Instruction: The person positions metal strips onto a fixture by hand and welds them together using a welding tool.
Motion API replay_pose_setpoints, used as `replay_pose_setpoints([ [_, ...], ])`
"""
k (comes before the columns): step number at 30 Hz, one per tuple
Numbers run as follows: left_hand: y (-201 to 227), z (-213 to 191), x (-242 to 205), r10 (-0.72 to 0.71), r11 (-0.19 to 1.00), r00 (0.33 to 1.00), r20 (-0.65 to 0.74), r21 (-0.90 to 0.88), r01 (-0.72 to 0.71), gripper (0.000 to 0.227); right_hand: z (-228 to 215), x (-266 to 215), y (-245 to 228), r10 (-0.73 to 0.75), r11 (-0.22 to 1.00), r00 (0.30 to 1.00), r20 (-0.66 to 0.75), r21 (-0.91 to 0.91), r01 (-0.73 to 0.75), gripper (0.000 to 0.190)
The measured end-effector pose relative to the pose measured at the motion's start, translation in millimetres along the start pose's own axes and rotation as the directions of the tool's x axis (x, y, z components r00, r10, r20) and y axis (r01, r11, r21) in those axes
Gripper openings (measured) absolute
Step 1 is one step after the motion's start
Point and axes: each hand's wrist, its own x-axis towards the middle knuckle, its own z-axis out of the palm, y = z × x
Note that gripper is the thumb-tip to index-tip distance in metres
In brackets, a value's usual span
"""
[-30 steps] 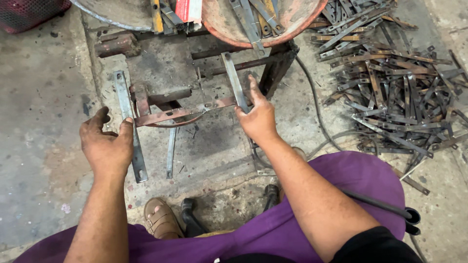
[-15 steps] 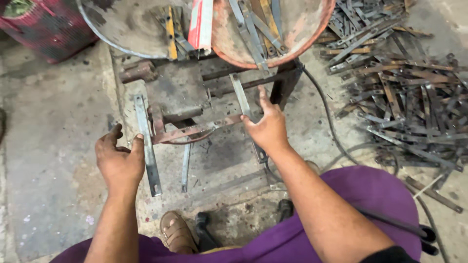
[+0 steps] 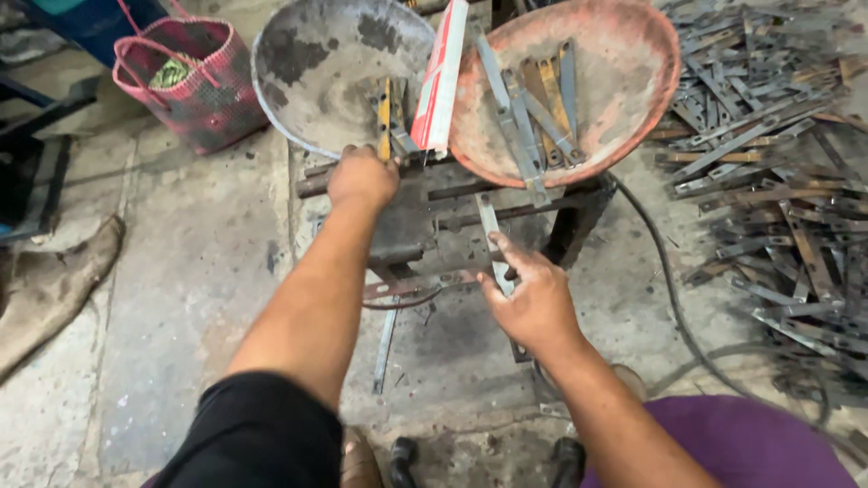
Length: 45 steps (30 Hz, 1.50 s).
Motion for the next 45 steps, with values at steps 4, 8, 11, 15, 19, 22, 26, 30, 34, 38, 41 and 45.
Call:
replay_pose_setpoints([
  [4, 4, 22, 38, -0.151, 0.989, 0.982, 0.117, 0.021, 0.150, 0.044, -5, 3, 4, 0.087, 0.991, 0.995, 0.047, 0.099, -0.092, 0.054],
  [8, 1, 28, 54, -0.092, 0.989, 0.985, 0.144, 0.127, 0.074, 0.041, -7, 4, 10, 0.061, 0.985, 0.997, 0.050, 0.157, -0.068, 0.052],
  [11, -9, 33, 55, -0.117, 0.970, 0.968, 0.221, 0.232, 0.065, 0.041, -8, 3, 12, -0.033, 0.987, 0.999, 0.013, 0.155, 0.030, 0.052],
  [15, -43, 54, 45, 0.036, 0.992, 0.984, 0.177, 0.116, -0.057, 0.040, -9, 2, 9, 0.116, 0.975, 0.989, 0.095, 0.181, -0.132, 0.052],
  [19, -51, 41, -24, -0.037, 0.536, 0.969, 0.245, -0.813, 0.226, 0.034, -12, 3, 7, 0.109, 0.971, 0.991, 0.075, 0.206, -0.122, 0.051],
  [22, -36, -3, -107, -0.069, 0.285, 0.952, 0.299, -0.908, 0.306, 0.028, -18, 4, 5, 0.087, 0.978, 0.995, 0.049, 0.185, -0.094, 0.051],
  [26, -5, -52, -154, -0.040, -0.030, 0.810, 0.585, -0.811, 0.584, 0.026, -24, 5, 8, 0.068, 0.991, 0.998, 0.011, 0.115, -0.069, 0.051],
  [30, 9, -36, -143, -0.005, 0.289, 0.890, 0.455, -0.852, 0.437, 0.032, -31, 9, 14, -0.017, 1.000, 0.999, -0.034, 0.020, 0.017, 0.050],
  [34, -4, -33, -169, 0.247, 0.631, 0.955, 0.161, -0.775, -0.032, 0.031, -41, 13, 21, 0.225, 0.940, 0.974, 0.003, 0.264, -0.217, 0.052],
  [38, -12, -59, -205, 0.524, 0.707, 0.851, 0.038, -0.577, -0.410, 0.038, -52, 14, 28, 0.259, 0.818, 0.965, 0.037, 0.524, -0.239, 0.058],
  [41, -11, -63, -217, 0.441, 0.857, 0.892, 0.100, -0.340, -0.386, 0.035, -52, 14, 29, 0.309, 0.845, 0.951, 0.032, 0.450, -0.289, 0.057],
  [45, -20, -38, -208, 0.505, 0.861, 0.862, -0.045, -0.048, -0.507, 0.031, -51, 12, 27, 0.305, 0.863, 0.951, 0.057, 0.407, -0.301, 0.057],
])
